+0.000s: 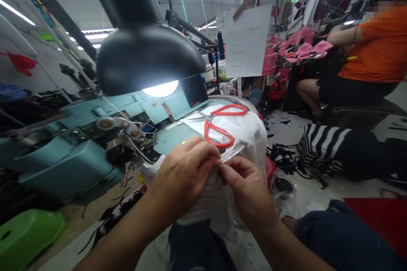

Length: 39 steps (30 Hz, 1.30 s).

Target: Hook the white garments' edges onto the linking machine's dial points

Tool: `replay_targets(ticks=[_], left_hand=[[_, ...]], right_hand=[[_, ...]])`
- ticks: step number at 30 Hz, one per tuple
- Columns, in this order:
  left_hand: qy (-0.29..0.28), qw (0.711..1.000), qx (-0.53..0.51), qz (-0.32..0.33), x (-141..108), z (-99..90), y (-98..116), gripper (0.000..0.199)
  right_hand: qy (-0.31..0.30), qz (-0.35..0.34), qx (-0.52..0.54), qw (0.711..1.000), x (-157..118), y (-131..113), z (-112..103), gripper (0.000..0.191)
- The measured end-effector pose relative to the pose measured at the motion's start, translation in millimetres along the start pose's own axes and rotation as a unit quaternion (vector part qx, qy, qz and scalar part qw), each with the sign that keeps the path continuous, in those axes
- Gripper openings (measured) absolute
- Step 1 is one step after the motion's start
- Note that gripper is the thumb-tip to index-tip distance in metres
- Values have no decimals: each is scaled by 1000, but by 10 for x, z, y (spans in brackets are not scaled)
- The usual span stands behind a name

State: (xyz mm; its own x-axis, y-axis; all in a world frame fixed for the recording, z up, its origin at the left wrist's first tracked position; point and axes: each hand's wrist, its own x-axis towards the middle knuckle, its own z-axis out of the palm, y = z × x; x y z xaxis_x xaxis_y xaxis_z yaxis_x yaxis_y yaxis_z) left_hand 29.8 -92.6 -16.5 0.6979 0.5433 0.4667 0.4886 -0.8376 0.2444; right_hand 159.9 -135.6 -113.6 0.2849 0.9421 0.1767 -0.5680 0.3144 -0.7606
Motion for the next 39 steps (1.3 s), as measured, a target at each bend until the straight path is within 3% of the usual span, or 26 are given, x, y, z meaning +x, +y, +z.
replay_targets(ticks=[17, 22, 26, 30, 33, 36, 37, 39], left_hand=[[24, 1000, -13, -12, -19, 28, 2, 8], [21, 999, -8, -44, 1, 51, -7, 8], [30, 995, -8, -99, 71, -12, -48, 11], [-49, 992, 14, -113, 135, -175, -122, 33], [-85, 989, 72, -100, 172, -186, -232, 42], [-9, 988, 146, -58, 186, -127, -333, 48], [37, 985, 167, -36, 159, -116, -337, 48], [154, 970, 186, 20, 23, -106, -269, 42]], right_hand=[[23, -13, 39, 999, -38, 146, 23, 13], [77, -43, -66, 994, -31, 72, 52, 13], [144, -80, -178, 970, -110, 81, -110, 18], [191, -124, -268, 936, -262, 119, -483, 26], [198, -216, -321, 900, -164, -75, -674, 26], [123, -316, -485, 806, 196, -505, -546, 31], [66, -313, -572, 756, 352, -655, -430, 34], [-22, -289, -646, 706, 671, -893, -145, 27]])
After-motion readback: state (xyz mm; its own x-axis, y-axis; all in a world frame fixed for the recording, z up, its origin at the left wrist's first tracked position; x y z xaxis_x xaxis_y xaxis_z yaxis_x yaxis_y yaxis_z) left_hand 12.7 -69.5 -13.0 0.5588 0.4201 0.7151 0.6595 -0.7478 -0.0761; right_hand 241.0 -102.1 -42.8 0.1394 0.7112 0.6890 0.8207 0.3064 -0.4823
